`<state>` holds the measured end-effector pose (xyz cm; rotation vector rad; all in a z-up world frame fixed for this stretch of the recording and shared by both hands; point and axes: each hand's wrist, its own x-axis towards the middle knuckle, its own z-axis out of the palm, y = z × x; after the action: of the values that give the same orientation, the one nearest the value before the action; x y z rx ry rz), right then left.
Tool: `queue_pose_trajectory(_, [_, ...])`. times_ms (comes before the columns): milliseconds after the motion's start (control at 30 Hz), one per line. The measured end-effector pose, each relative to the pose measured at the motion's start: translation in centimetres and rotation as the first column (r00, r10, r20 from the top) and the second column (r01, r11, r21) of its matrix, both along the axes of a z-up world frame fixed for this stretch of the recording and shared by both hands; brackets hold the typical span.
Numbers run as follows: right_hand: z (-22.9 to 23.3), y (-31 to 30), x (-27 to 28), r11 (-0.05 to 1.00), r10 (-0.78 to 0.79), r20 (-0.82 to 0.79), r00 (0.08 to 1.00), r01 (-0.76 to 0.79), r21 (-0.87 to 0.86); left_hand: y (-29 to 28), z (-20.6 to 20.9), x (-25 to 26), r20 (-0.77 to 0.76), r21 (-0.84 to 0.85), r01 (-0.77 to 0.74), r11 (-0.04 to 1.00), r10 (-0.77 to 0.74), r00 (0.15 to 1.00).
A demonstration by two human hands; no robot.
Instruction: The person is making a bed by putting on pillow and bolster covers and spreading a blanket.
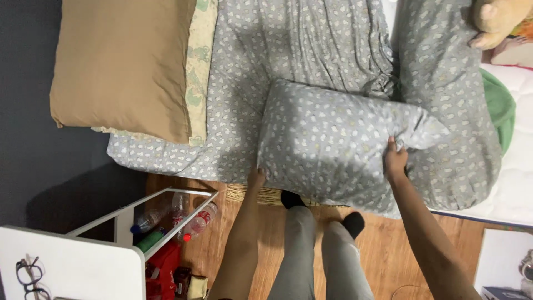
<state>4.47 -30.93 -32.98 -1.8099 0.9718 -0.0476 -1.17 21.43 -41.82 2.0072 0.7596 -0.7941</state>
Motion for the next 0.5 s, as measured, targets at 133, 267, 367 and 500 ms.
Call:
queue_pose_trajectory(133, [11.6, 5.8, 3.6, 0.998, 0.045, 0.164, 0.985, -0.038, -0.047, 2.3, -1.0, -1.9, 0.224, -0.032, -0.046, 0.998, 0.052, 0.973])
queue_pose_trajectory(267, [20.0, 9.8, 6.8, 0.994, 0.11, 0.292, 0.95, -0.114, -0.006, 2.9, 8.3, -3.3, 0.588, 0.084, -0.35, 0.933, 0.237, 0.773])
queue_pose_trajectory(367, [21.3, 10.3, 8.7, 0.985, 0.167, 0.374, 0.912, -0.139, -0.101, 2.3, 17.8, -4.6, 0.594, -0.057, -0.489, 0.87, 0.423, 0.684])
queue_pose_trajectory(500, [17.3, 6.8, 12.0, 0.841, 0.18, 0.265, 0.947, -0.009, -0.541, 2.6, 19.7, -6.9, 0.608, 0.145, -0.368, 0.919, 0.211, 0.766])
